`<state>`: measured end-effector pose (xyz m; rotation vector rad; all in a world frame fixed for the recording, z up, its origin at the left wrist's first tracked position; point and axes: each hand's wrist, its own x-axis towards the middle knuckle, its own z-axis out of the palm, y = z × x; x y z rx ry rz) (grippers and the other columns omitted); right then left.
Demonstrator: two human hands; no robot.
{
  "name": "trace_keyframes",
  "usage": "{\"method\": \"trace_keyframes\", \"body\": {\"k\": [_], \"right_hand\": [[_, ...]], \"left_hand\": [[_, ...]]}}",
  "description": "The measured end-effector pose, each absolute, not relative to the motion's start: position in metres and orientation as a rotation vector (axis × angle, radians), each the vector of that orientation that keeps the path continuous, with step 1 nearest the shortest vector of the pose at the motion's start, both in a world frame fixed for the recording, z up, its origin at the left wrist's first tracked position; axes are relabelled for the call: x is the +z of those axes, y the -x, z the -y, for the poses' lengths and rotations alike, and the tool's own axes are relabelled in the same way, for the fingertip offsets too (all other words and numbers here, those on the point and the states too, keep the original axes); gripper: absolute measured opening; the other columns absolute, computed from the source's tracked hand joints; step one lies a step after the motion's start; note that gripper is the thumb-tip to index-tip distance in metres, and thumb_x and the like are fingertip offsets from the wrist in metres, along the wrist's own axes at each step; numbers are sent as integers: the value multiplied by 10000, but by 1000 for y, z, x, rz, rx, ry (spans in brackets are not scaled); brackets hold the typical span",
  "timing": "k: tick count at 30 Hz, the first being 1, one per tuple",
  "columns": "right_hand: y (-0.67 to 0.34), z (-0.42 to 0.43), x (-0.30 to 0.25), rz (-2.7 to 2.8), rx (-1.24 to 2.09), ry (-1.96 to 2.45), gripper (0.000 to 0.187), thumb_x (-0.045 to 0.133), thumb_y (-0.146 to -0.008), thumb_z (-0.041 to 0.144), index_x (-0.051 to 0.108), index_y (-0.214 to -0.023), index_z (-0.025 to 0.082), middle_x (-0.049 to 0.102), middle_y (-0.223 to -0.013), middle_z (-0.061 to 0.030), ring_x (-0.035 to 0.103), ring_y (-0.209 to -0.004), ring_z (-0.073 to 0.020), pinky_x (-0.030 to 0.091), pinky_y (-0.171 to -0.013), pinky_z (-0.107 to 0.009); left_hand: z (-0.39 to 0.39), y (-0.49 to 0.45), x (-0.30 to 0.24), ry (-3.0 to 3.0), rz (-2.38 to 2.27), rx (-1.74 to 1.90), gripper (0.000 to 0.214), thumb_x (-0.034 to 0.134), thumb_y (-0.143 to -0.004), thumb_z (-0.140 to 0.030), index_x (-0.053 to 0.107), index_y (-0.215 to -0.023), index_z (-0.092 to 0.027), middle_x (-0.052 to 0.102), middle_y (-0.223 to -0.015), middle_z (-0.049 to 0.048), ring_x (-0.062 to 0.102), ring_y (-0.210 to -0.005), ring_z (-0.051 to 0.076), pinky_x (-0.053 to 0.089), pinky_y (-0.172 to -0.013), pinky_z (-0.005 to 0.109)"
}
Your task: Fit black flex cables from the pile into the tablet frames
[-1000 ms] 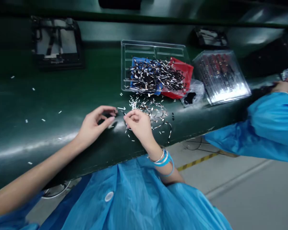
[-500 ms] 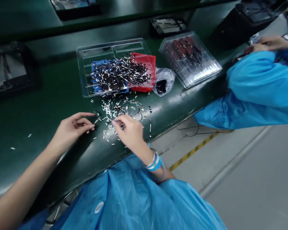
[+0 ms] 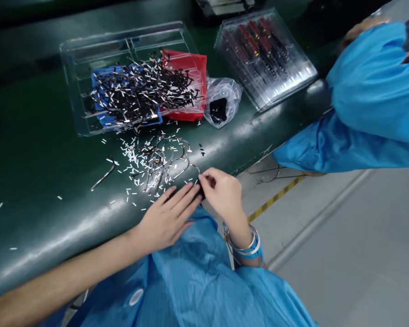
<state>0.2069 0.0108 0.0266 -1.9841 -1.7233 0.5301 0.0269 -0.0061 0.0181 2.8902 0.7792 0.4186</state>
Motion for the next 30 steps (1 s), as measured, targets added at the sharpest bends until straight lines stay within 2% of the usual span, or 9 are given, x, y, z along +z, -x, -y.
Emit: {"method": "trace_keyframes", "body": {"k": [3,5,10,12,14,16,21,25,30], "right_hand": [[-220,-24,25,1643,386,1883,145,549,-833,263,673,-776,213,616,-653,11,516,-556,-120,399,-574,-253],[-224,-35,20,1644,304,1857,112,583,-817,248,676,-769,208,585,-646,17,496,-557,-116,401,-582,-254],[-216,-50,7,1629,139,1928,90,660,-778,238,642,-698,201,556,-644,31,489,-583,-112,379,-581,-249],[-213,-50,3,1628,94,1925,97,651,-777,210,630,-684,196,542,-636,33,488,-592,-112,369,-579,-247],[-213,-49,2,1633,90,1903,81,637,-779,189,631,-699,197,531,-634,37,483,-591,-110,371,-583,-246],[-213,-49,0,1634,79,1888,46,638,-779,190,639,-735,203,528,-641,40,478,-588,-109,378,-588,-248],[-213,-52,-4,1677,5,1822,82,625,-809,190,638,-729,193,541,-646,31,489,-596,-111,390,-582,-254],[-213,-46,-2,1688,57,1702,90,623,-821,168,648,-738,191,557,-641,29,491,-580,-105,414,-570,-251],[-211,-27,5,1873,302,1425,54,644,-834,170,663,-787,192,643,-738,3,556,-608,-93,451,-541,-230]], "left_hand": [[5,-38,9,-2896,-715,314,584,457,-945,-414,455,-1371,-15,416,-1471,175,378,-1372,307,352,-1093,447],[0,-29,8,-2878,-671,300,572,435,-961,-391,431,-1389,-11,410,-1474,178,378,-1376,299,358,-1097,436],[-12,5,15,-2817,-507,412,366,374,-946,-125,575,-1234,-24,573,-1335,159,469,-1312,274,386,-1103,412],[-13,9,18,-2770,-494,489,333,379,-925,-82,615,-1154,-34,634,-1244,150,514,-1269,265,405,-1094,402],[-10,5,19,-2745,-563,557,318,394,-922,-82,612,-1150,-43,644,-1224,148,524,-1257,258,420,-1081,394],[-5,-4,17,-2762,-713,579,337,406,-925,-107,578,-1206,-34,590,-1303,173,489,-1290,278,419,-1071,411],[8,-26,6,-2819,-972,425,514,379,-969,-336,471,-1334,14,434,-1435,247,394,-1354,354,342,-1087,473],[3,-22,2,-2914,-757,400,467,375,-974,-303,494,-1320,-12,473,-1424,194,391,-1366,301,268,-1140,429],[-7,-9,2,-2898,-645,454,425,365,-990,-291,548,-1276,-35,517,-1398,147,434,-1341,269,294,-1130,402]]}}
